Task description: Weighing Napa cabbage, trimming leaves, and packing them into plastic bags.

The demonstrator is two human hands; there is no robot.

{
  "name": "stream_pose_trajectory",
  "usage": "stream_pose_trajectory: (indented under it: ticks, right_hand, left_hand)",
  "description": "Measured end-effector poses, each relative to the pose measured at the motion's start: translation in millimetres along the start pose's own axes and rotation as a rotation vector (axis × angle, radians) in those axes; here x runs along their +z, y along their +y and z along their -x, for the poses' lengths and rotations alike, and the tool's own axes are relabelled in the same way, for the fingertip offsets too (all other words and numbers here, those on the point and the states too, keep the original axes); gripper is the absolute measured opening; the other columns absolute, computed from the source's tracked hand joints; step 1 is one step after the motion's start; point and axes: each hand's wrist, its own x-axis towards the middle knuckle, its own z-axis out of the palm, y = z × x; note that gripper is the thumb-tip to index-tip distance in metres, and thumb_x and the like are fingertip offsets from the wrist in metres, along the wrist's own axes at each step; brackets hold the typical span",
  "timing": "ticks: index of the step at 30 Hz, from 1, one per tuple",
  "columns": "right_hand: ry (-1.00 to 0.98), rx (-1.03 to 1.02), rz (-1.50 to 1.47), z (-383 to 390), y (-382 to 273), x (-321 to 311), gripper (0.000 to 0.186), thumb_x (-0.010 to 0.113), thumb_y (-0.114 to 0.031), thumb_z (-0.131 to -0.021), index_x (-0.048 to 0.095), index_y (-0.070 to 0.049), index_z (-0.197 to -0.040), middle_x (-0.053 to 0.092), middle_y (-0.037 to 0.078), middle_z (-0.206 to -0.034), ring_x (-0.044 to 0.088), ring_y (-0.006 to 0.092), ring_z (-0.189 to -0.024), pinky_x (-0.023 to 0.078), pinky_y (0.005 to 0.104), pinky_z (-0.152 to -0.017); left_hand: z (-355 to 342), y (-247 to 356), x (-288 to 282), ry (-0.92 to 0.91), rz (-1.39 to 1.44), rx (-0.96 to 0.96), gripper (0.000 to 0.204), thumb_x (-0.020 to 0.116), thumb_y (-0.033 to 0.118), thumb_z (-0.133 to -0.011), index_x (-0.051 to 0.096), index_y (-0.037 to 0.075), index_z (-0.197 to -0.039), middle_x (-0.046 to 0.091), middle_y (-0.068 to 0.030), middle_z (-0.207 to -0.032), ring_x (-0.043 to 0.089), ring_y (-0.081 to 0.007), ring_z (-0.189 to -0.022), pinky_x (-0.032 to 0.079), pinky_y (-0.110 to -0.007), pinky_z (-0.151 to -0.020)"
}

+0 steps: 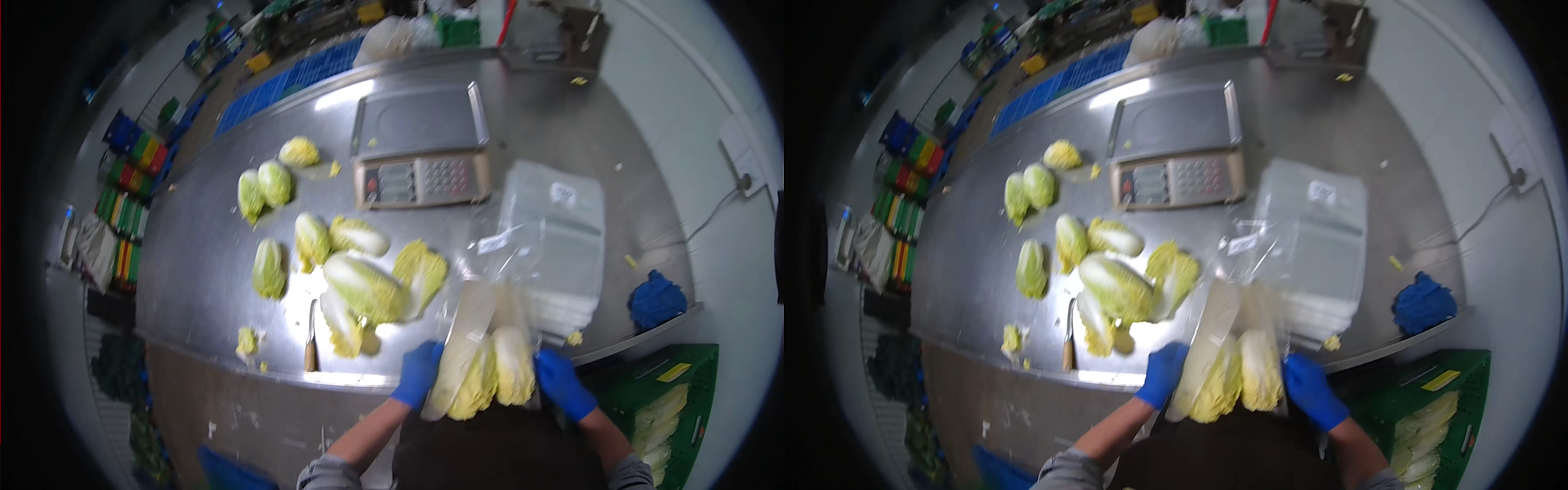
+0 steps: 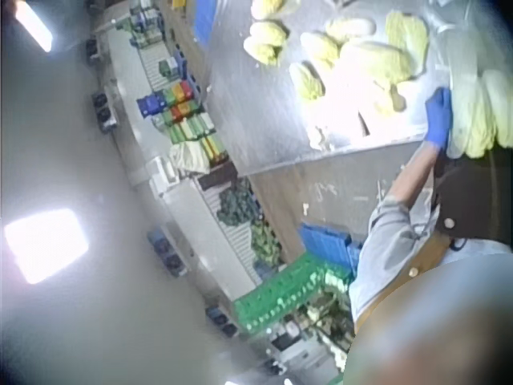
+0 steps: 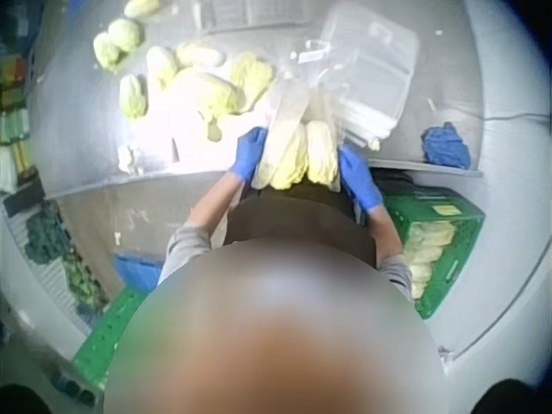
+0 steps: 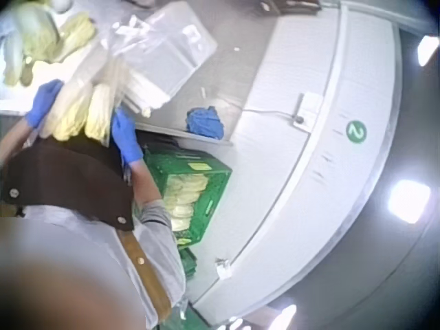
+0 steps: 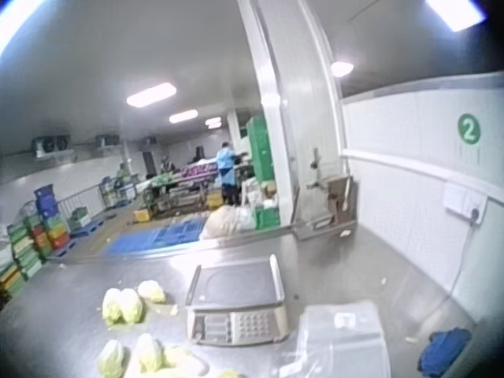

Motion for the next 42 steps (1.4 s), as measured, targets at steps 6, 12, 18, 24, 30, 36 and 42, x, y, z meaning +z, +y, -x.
stream_pose_trajectory:
  ticks: [6, 12, 18, 24, 30, 36, 42]
  right_hand:
    - [-0.237, -0.078, 0.164, -13, -4, -21, 0.015, 0.052, -0.015, -0.088, 0.057, -0.002, -0.093, 0.059, 0.021, -0.089, 0.058, 0.0406, -0.081, 0.049, 0.043, -0.066]
    - [-0.24, -0.131, 0.131, -23, -13, -29, 0.023, 0.05, -0.024, -0.091, 0.057, -0.003, -0.088, 0.059, 0.018, -0.081, 0.058, 0.0385, -0.074, 0.048, 0.0424, -0.064]
    - [-0.097, -0.071, -0.139, -103, -73, -76, 0.03, 0.049, -0.026, -0.093, 0.059, -0.002, -0.079, 0.056, 0.011, -0.06, 0.058, 0.0199, -0.054, 0.045, 0.032, -0.054]
    - [-0.079, 0.196, -0.635, -154, -106, -97, 0.029, 0.054, -0.029, -0.089, 0.061, -0.002, -0.078, 0.061, 0.009, -0.06, 0.05, 0.01, -0.042, 0.04, 0.0225, -0.041]
    - [-0.116, 0.078, -0.756, -184, -105, -96, 0.025, 0.051, -0.023, -0.087, 0.062, -0.001, -0.08, 0.063, 0.014, -0.059, 0.049, 0.0128, -0.037, 0.04, 0.0238, -0.038]
    - [-0.071, 0.14, -0.7, -179, -123, -102, 0.026, 0.048, -0.02, -0.088, 0.062, -0.001, -0.078, 0.064, 0.014, -0.061, 0.053, 0.0129, -0.04, 0.041, 0.024, -0.039]
    - [0.524, -0.162, 0.272, -172, -176, -101, 0.026, 0.063, -0.027, -0.086, 0.061, -0.004, -0.097, 0.065, 0.013, -0.087, 0.065, 0.0213, -0.077, 0.051, 0.0307, -0.068]
  left_hand:
    - [10, -11, -12, -0.017, -0.231, 0.185, 0.023, 0.05, 0.022, -0.093, 0.061, 0.003, -0.085, 0.06, -0.0215, -0.07, 0.06, -0.041, -0.065, 0.047, -0.044, -0.056]
    - [10, -15, -18, -0.028, -0.198, 0.164, 0.027, 0.043, 0.023, -0.095, 0.06, 0.003, -0.088, 0.061, -0.0224, -0.075, 0.059, -0.0409, -0.068, 0.046, -0.048, -0.06]
    - [-45, 24, -66, -0.059, 0.498, 0.248, 0.015, 0.051, 0.01, -0.091, 0.061, 0.001, -0.099, 0.064, -0.0049, -0.088, 0.058, -0.0139, -0.078, 0.048, -0.029, -0.071]
    - [-82, 51, -107, 0.028, 0.363, 0.231, 0.032, 0.051, 0.017, -0.091, 0.052, 0.002, -0.119, 0.064, -0.0083, -0.094, 0.061, -0.0198, -0.086, 0.052, -0.031, -0.069]
    - [-101, 120, -116, -0.064, 0.918, 0.054, 0.021, 0.052, 0.025, -0.093, 0.057, 0.005, -0.092, 0.052, -0.0023, -0.064, 0.049, -0.0131, -0.046, 0.038, -0.026, -0.037]
    - [-98, 119, -114, -0.09, 1.035, -0.003, 0.025, 0.054, 0.028, -0.092, 0.06, 0.005, -0.089, 0.051, -0.0011, -0.061, 0.049, -0.014, -0.048, 0.038, -0.027, -0.038]
    - [-91, 125, -102, -0.21, 1.096, 0.046, 0.031, 0.054, 0.032, -0.091, 0.06, 0.002, -0.094, 0.057, -0.007, -0.072, 0.056, -0.0194, -0.06, 0.045, -0.03, -0.053]
